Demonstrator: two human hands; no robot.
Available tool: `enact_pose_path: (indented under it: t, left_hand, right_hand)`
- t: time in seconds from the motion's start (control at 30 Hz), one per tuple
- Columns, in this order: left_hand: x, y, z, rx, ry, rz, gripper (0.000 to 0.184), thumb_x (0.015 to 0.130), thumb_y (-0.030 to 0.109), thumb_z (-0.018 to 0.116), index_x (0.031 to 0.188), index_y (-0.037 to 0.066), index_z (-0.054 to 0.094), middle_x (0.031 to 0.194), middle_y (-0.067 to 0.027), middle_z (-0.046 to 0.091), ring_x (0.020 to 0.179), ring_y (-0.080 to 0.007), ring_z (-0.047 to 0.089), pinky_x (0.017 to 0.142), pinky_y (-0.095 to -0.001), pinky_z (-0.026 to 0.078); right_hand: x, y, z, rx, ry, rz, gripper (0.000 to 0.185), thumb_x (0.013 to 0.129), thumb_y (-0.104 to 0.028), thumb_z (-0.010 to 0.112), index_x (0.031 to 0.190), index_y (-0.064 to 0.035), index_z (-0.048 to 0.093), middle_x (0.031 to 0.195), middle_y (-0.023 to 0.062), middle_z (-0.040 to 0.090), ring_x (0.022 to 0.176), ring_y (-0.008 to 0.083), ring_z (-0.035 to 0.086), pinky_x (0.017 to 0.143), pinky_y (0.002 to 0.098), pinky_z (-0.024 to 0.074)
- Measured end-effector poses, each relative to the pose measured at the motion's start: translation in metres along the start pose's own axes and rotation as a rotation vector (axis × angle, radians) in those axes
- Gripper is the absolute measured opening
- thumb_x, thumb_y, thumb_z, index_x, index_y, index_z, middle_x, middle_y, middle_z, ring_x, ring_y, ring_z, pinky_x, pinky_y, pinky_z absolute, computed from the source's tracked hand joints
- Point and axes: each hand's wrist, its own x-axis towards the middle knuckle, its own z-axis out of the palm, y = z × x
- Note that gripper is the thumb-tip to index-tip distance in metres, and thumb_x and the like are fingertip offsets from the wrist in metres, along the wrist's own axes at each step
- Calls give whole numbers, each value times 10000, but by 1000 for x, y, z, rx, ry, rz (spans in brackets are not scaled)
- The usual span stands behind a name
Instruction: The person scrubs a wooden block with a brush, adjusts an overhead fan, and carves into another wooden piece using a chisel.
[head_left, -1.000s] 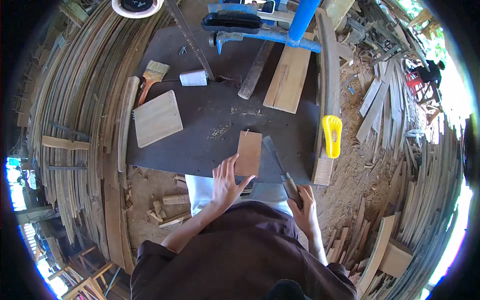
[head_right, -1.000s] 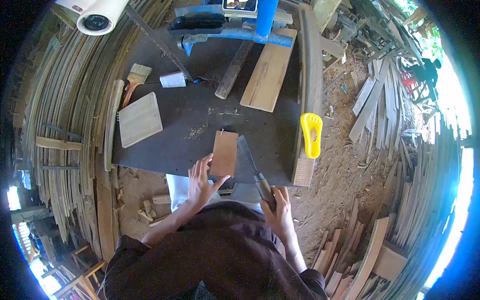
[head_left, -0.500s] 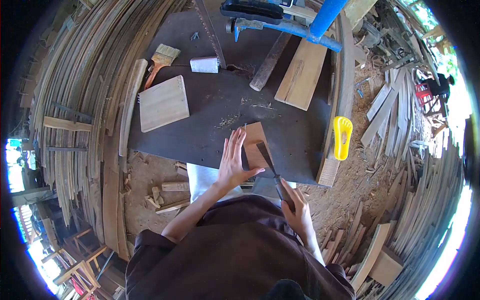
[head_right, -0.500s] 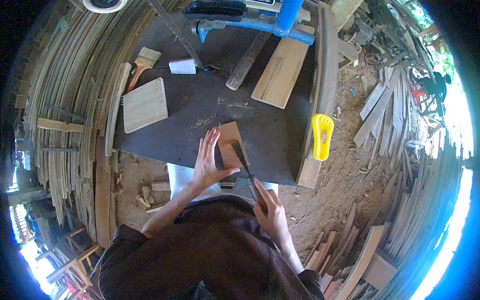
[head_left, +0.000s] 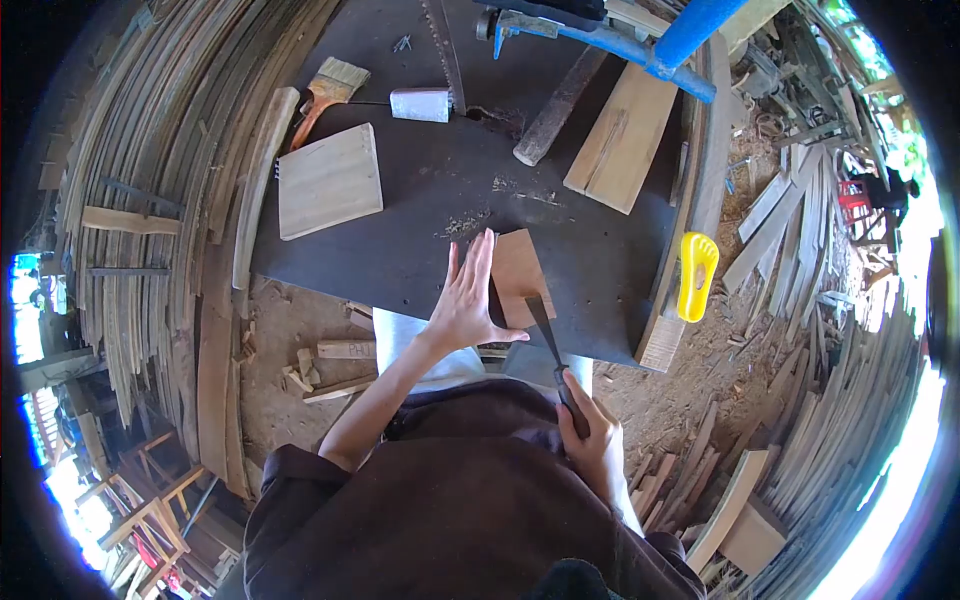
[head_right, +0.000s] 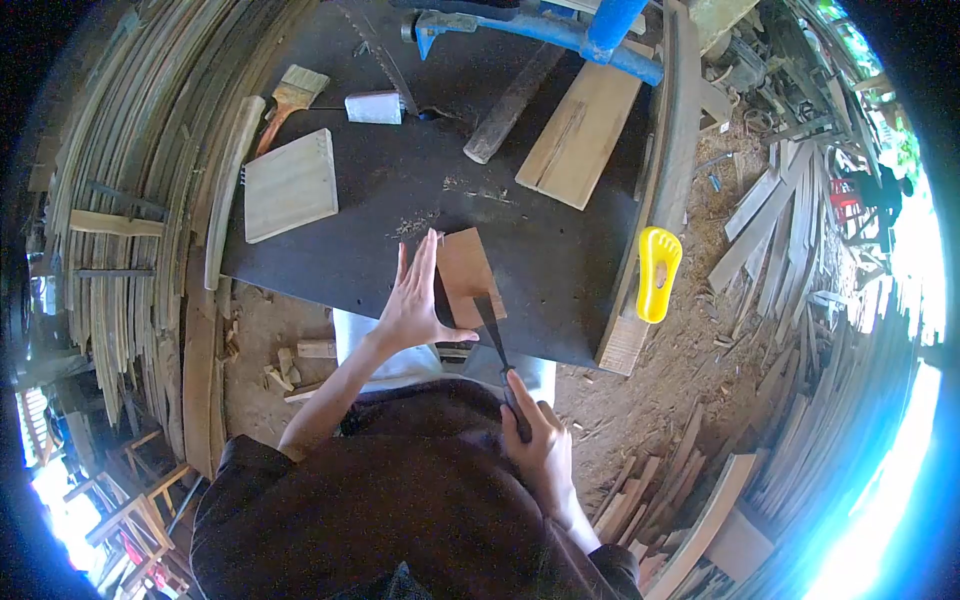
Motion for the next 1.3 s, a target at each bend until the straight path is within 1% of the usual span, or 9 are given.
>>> enact_pose_path:
  t: [0.07, 0.2, 0.33, 0.47, 0.53, 0.67, 0.87, 0.97, 1.3]
  left_hand:
    - [0, -2, 3, 7, 15, 19, 1495, 557, 639, 874, 1556, -52, 1, 1598, -274, 182, 1504, -405, 179, 1222, -596, 64]
    - [3, -2, 1, 32, -27, 12, 1491, 555, 626, 879, 1555, -51, 5, 1590, -274, 196, 1499, -407, 189, 1225, -592, 73]
    - [0, -7, 4, 27, 37, 65, 1490, 568, 667, 854, 1554, -48, -2, 1587, -270, 198, 1494, -404, 204, 1230, -584, 90]
    - [-1, -9, 7, 40, 61, 81, 1488, 584, 715, 819, 1553, -46, -16, 1592, -262, 194, 1493, -405, 205, 1235, -576, 97]
    - [-1, -10, 8, 54, 59, 77, 1487, 588, 717, 816, 1554, -44, -20, 1594, -259, 192, 1494, -403, 203, 1235, -575, 101]
    - [-1, -11, 8, 52, 44, 88, 1476, 602, 735, 797, 1556, -35, -26, 1602, -253, 178, 1498, -395, 197, 1241, -565, 103]
    - [0, -8, 4, 70, 1, 63, 1478, 613, 760, 774, 1558, -28, -46, 1607, -248, 163, 1500, -388, 192, 1248, -550, 93]
    - [-1, -11, 8, 67, 32, 82, 1489, 612, 759, 775, 1556, -29, -65, 1607, -247, 166, 1501, -389, 191, 1247, -551, 95]
    - [0, -11, 9, 47, 45, 102, 1507, 597, 735, 802, 1551, -44, -67, 1603, -259, 171, 1500, -401, 192, 1244, -550, 96]
  right_hand:
    - [-2, -3, 2, -20, -11, 48, 491, 901, -110, 672, 1382, -184, 604, 808, 173, 667, 673, 307, 699, 636, 421, 558]
    - [13, -4, 13, -26, 36, 22, 477, 908, -117, 667, 1377, -186, 609, 765, 157, 653, 641, 307, 684, 619, 420, 550]
    - [33, -20, 10, -54, 43, -8, 466, 912, -134, 667, 1373, -184, 612, 761, 157, 648, 630, 316, 676, 604, 420, 543]
    - [23, -15, 2, -31, 59, -69, 472, 908, -144, 670, 1375, -188, 610, 745, 152, 641, 618, 314, 669, 591, 420, 537]
    - [7, -18, -9, -105, -40, 29, 483, 900, -144, 675, 1376, -191, 610, 732, 146, 636, 611, 313, 663, 588, 420, 535]
    - [-2, -19, -7, -117, -13, 50, 479, 891, -133, 680, 1363, -194, 624, 705, 138, 627, 607, 312, 658, 591, 421, 534]
    - [7, -31, -18, -73, -56, 85, 472, 894, -132, 675, 1360, -185, 626, 765, 156, 663, 648, 321, 677, 637, 413, 544]
    - [4, -24, -18, -49, -74, 93, 465, 899, -131, 670, 1360, -174, 626, 794, 168, 674, 675, 316, 689, 652, 414, 547]
    - [-10, -8, -1, -61, -11, 55, 486, 886, -101, 691, 1363, -168, 624, 776, 148, 664, 633, 290, 674, 612, 398, 542]
